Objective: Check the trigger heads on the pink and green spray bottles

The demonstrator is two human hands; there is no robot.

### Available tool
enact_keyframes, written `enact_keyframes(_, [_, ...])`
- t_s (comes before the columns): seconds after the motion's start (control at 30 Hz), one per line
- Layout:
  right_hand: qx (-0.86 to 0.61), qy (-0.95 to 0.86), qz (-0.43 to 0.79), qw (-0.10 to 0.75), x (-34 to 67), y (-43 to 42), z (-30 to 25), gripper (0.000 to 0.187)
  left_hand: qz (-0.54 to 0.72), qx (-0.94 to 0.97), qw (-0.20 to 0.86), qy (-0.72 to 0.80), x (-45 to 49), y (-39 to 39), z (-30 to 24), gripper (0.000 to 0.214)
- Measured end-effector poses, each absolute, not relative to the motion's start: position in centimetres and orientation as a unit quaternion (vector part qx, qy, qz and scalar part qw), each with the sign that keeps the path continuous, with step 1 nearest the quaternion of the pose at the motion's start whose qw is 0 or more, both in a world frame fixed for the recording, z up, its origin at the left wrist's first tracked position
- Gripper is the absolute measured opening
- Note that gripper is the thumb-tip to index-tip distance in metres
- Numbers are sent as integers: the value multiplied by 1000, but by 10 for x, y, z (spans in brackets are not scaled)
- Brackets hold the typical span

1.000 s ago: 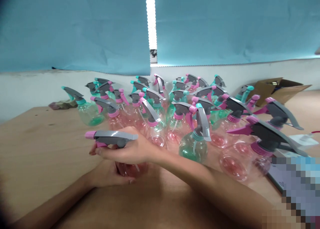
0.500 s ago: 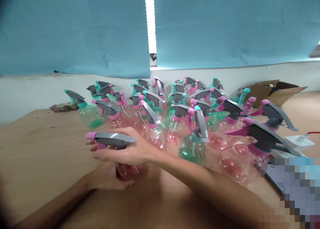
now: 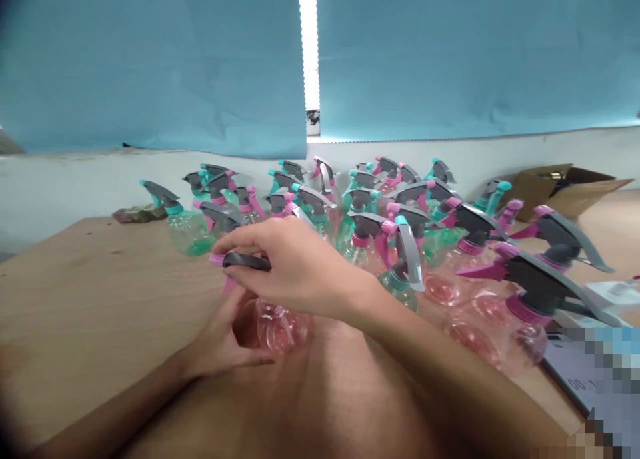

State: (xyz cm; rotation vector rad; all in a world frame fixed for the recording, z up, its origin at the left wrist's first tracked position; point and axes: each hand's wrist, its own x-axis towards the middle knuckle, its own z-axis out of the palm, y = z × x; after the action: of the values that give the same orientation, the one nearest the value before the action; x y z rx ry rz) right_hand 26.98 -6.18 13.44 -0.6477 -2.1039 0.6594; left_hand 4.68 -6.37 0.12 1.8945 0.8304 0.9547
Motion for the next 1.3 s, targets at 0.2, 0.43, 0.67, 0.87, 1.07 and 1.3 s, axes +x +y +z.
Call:
enact_keyframes(0.2, [-295,-845,246,372,288,-66,150,32,424,774,348,315,41,-62,11,43])
enact_keyframes(0.43, [-274,-865,248,338,293,-69,158,27,405,793,323,321,41,-64,13,37])
enact_keyframes(0.67, [-248,-900,237,268,296,-77,164,32,330,846,329,258,41,-60,7,55])
enact_keyframes(0.87, [-278,-902,190,272,293,-78,165,38,314,858,265,308,44,-66,8,61])
enact_keyframes(1.07, [-294,-903,173,261,299,-75,168,32,329,864,189,331,44,-68,9,53])
enact_keyframes(1.3, [-317,-903,146,253,301,-78,167,38,377,881,108,265,46,-71,10,31])
